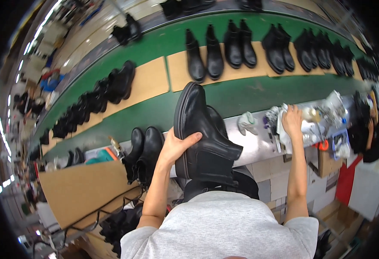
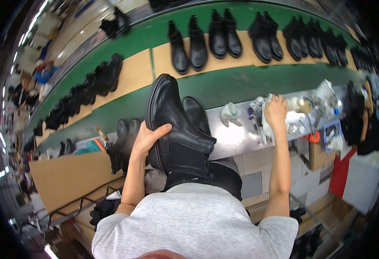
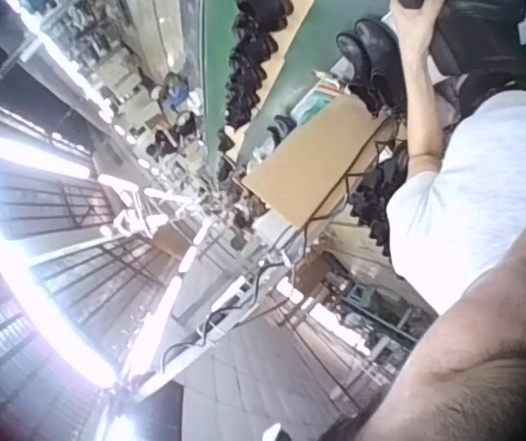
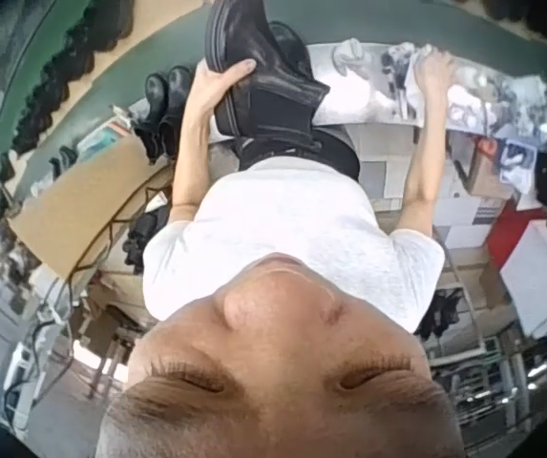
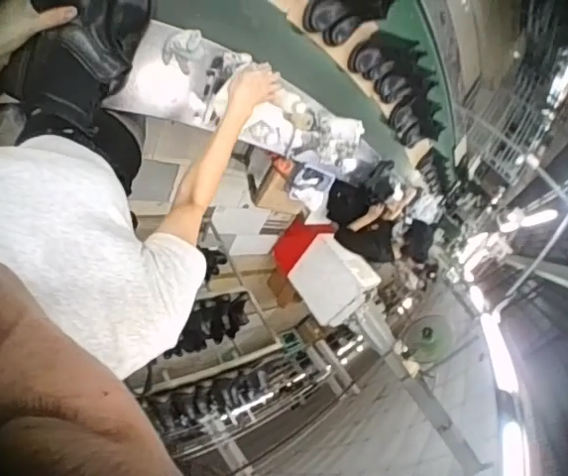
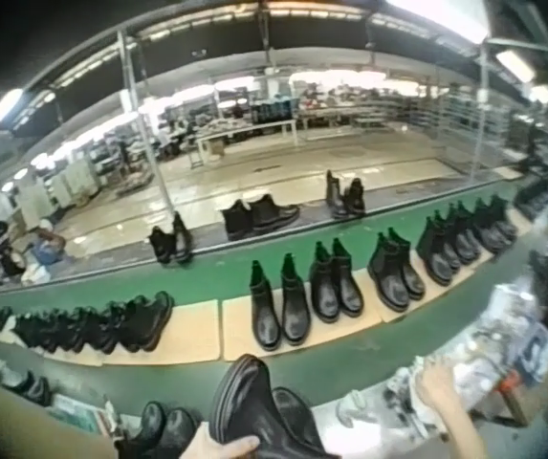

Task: Cleaning and inspecting black leather boots on a conveyor belt.

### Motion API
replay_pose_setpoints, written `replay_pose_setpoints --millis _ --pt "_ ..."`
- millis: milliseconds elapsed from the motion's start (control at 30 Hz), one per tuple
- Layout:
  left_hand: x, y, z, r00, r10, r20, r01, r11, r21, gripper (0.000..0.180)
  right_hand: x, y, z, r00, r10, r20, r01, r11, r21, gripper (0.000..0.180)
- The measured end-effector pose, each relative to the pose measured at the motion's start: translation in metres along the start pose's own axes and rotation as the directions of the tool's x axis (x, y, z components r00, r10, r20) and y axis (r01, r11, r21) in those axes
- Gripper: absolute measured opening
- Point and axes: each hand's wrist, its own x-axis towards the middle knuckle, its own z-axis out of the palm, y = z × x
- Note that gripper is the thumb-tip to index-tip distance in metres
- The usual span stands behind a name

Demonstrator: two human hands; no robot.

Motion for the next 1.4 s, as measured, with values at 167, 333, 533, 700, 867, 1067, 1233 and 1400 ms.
replay_pose_setpoints --millis 167,333,533,700,867,1067,1233,1400 --pt "-0.001 -0.043 -0.064 0.973 0.045 -0.227 0.010 0.972 0.235 0.064 -0.041 -0.076 -0.019 0.885 -0.385 -0.263 0.457 0.828 0.325 0.043" --pt "0.034 -0.122 -0.079 0.890 0.042 -0.455 0.329 0.632 0.701 0.106 -0.087 -0.135 0.092 0.840 -0.421 0.343 -0.097 0.504 0.858 0.056" --pt "0.059 -0.137 -0.083 0.895 -0.381 -0.234 0.381 0.923 -0.045 0.065 -0.065 -0.173 0.122 0.751 -0.295 0.591 -0.514 0.301 0.803 0.080" --pt "0.092 -0.138 -0.092 0.866 -0.495 0.073 0.434 0.668 -0.605 0.053 -0.020 -0.174 0.109 0.458 -0.747 0.482 -0.883 -0.318 0.346 0.037" --pt "0.137 -0.145 -0.074 0.965 -0.128 0.230 0.262 0.372 -0.890 0.048 0.010 -0.233 0.045 0.406 -0.671 0.621 -0.914 -0.301 0.273 0.037" --pt "0.143 -0.104 -0.063 0.948 -0.201 0.247 0.291 0.236 -0.927 0.052 0.042 -0.252 0.027 0.356 -0.632 0.688 -0.933 -0.194 0.304 0.048" --pt "0.137 -0.089 -0.058 0.942 -0.303 0.145 0.225 0.251 -0.941 0.052 0.045 -0.259 0.034 0.346 -0.659 0.668 -0.934 -0.172 0.314 0.049" --pt "0.116 -0.101 -0.052 0.954 -0.289 0.082 0.195 0.386 -0.902 0.053 0.023 -0.238 0.042 0.398 -0.608 0.687 -0.904 -0.135 0.405 0.045"
